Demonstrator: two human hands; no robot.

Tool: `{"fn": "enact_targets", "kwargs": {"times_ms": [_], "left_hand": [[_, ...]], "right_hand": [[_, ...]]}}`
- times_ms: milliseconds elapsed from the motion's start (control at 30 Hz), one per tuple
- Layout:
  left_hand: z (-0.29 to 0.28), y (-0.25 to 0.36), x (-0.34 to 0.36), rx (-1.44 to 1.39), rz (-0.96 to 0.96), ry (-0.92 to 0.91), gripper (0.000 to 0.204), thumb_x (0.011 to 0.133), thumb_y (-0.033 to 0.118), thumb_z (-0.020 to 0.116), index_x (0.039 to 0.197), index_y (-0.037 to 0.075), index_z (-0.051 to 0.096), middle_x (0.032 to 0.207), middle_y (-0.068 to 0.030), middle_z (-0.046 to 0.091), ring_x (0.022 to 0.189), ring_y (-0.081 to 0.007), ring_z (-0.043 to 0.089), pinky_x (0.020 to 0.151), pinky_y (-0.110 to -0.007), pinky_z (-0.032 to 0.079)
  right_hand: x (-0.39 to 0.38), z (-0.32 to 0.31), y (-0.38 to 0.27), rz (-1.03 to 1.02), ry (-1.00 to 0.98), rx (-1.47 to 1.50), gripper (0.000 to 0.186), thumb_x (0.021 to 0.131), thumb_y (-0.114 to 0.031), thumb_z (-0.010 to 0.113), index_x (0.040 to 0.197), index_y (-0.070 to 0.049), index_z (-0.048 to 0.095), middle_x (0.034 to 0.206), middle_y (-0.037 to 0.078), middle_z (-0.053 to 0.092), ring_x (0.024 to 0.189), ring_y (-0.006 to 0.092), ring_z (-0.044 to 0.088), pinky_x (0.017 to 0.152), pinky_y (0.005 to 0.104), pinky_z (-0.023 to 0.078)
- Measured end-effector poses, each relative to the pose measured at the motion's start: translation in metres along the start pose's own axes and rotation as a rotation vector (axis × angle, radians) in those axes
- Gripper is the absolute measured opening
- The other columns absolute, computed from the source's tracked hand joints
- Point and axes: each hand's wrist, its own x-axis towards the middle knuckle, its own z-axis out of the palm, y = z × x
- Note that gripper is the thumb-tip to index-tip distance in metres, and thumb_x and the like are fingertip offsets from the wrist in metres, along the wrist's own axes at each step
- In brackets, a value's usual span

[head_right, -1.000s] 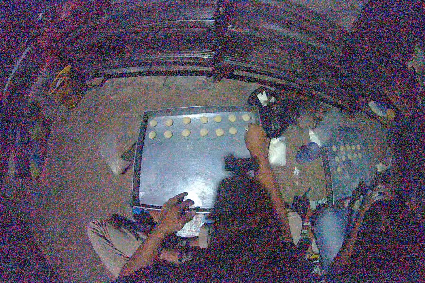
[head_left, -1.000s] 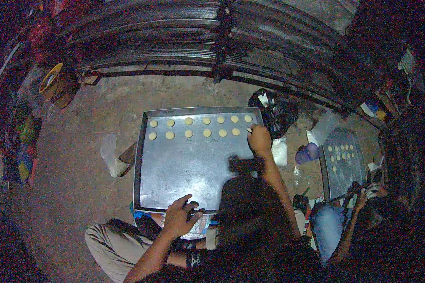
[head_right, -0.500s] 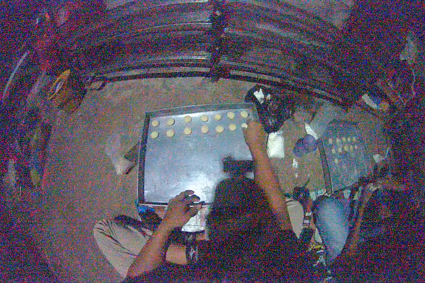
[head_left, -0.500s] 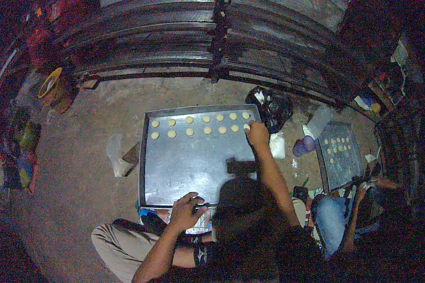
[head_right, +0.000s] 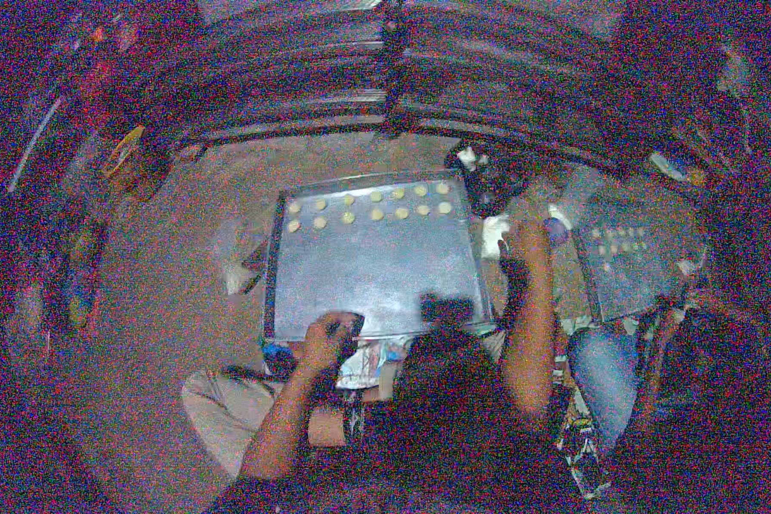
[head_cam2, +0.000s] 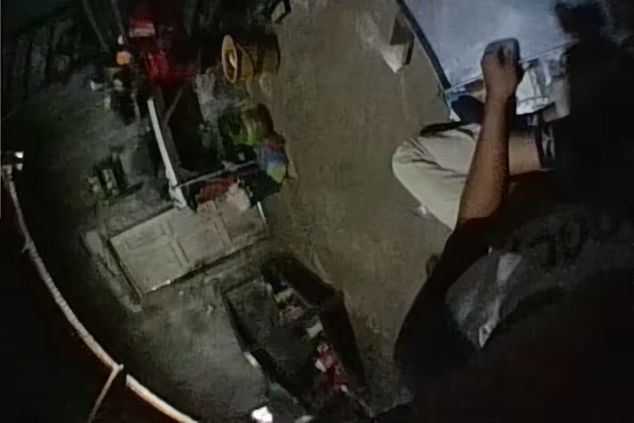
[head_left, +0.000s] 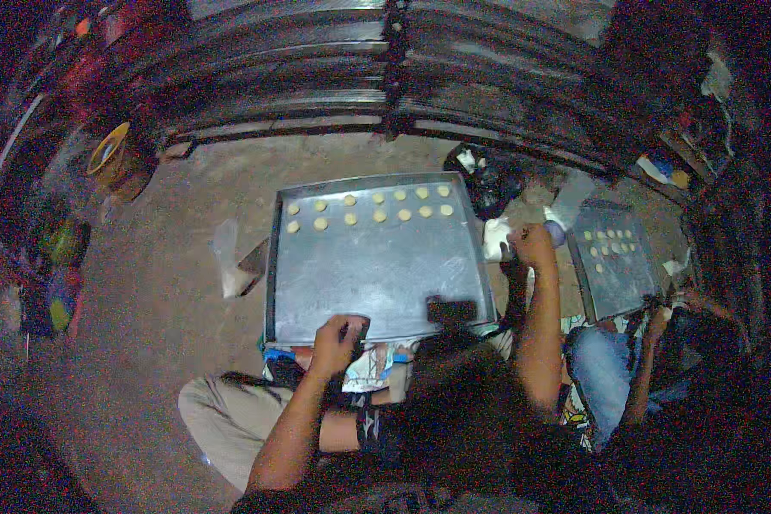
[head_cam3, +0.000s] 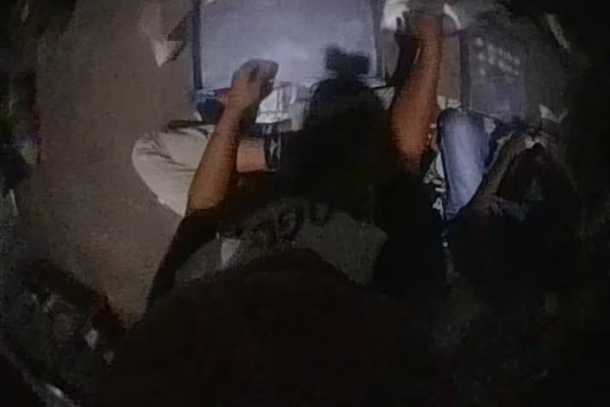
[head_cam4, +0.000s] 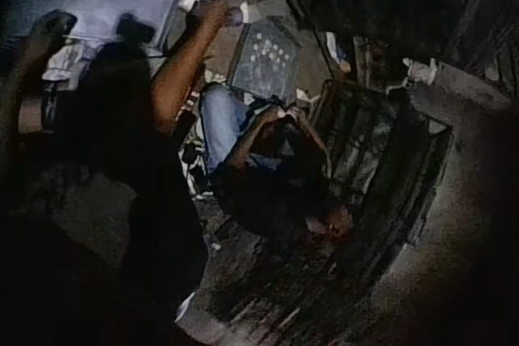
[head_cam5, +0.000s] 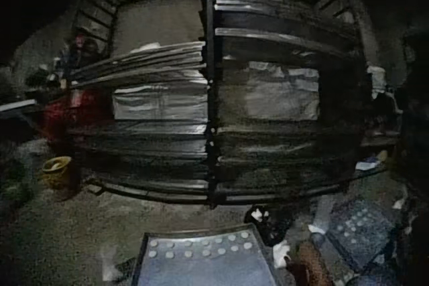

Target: The person shapes dough balls by hand, places them on a metal tray, and then pours a white powdery substance from a plastic bag onto the tray and spreads it around the dough.

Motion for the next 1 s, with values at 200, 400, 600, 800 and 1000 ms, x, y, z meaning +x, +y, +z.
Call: {"fn": "enact_targets", "kwargs": {"times_ms": [200, 400, 600, 800, 1000], "left_hand": [[-0.027, 0.016, 0.004, -0.068, -0.019, 0.302, 0.031, 0.101, 0.031, 0.059, 0.095, 0.003, 0.071, 0.076, -0.0081, 0.069, 0.068, -0.0161, 0.062, 0.067, -0.034, 0.051], [-0.112, -0.042, 0.039, 0.047, -0.252, 0.385, 0.053, 0.091, 0.038, 0.068, 0.127, 0.0, 0.054, 0.109, -0.0207, 0.068, 0.101, -0.0359, 0.067, 0.09, -0.043, 0.052], [-0.147, -0.108, 0.085, 0.635, -0.353, 0.653, 0.09, 0.086, 0.046, 0.073, 0.152, 0.002, 0.031, 0.142, -0.0291, 0.048, 0.123, -0.0418, 0.055, 0.102, -0.049, 0.045], [-0.163, -0.146, 0.105, 0.272, -0.321, 0.745, 0.039, 0.093, 0.036, 0.064, 0.118, 0.006, 0.071, 0.111, -0.0254, 0.069, 0.102, -0.0438, 0.065, 0.088, -0.048, 0.051], [-0.19, -0.076, 0.059, -0.122, -0.039, 1.08, 0.036, 0.101, 0.03, 0.058, 0.111, -0.002, 0.069, 0.091, -0.0128, 0.072, 0.079, -0.0237, 0.066, 0.075, -0.039, 0.053]], "right_hand": [[-0.077, 0.072, -0.065, -0.411, 0.205, 0.341, 0.019, 0.085, -0.021, 0.073, 0.089, -0.003, 0.072, 0.084, 0.012, 0.073, 0.074, 0.0215, 0.068, 0.072, 0.0356, 0.053], [-0.136, 0.079, -0.167, -0.382, -0.464, 0.534, 0.021, 0.087, -0.02, 0.07, 0.093, 0.001, 0.071, 0.082, 0.007, 0.07, 0.076, 0.0155, 0.064, 0.072, 0.0322, 0.052], [-0.111, 0.109, -0.142, -0.588, -0.492, 0.432, 0.02, 0.086, -0.016, 0.067, 0.095, 0.001, 0.072, 0.086, 0.014, 0.073, 0.08, 0.0217, 0.069, 0.075, 0.0339, 0.053], [-0.107, 0.113, -0.142, -0.643, -0.472, 0.412, 0.025, 0.086, -0.021, 0.068, 0.093, 0.002, 0.071, 0.081, 0.017, 0.071, 0.075, 0.0246, 0.067, 0.072, 0.0358, 0.052], [-0.118, 0.107, -0.149, -0.608, -0.488, 0.422, 0.027, 0.085, -0.024, 0.069, 0.093, 0.001, 0.071, 0.079, 0.016, 0.07, 0.073, 0.0213, 0.066, 0.069, 0.0355, 0.051]]}}
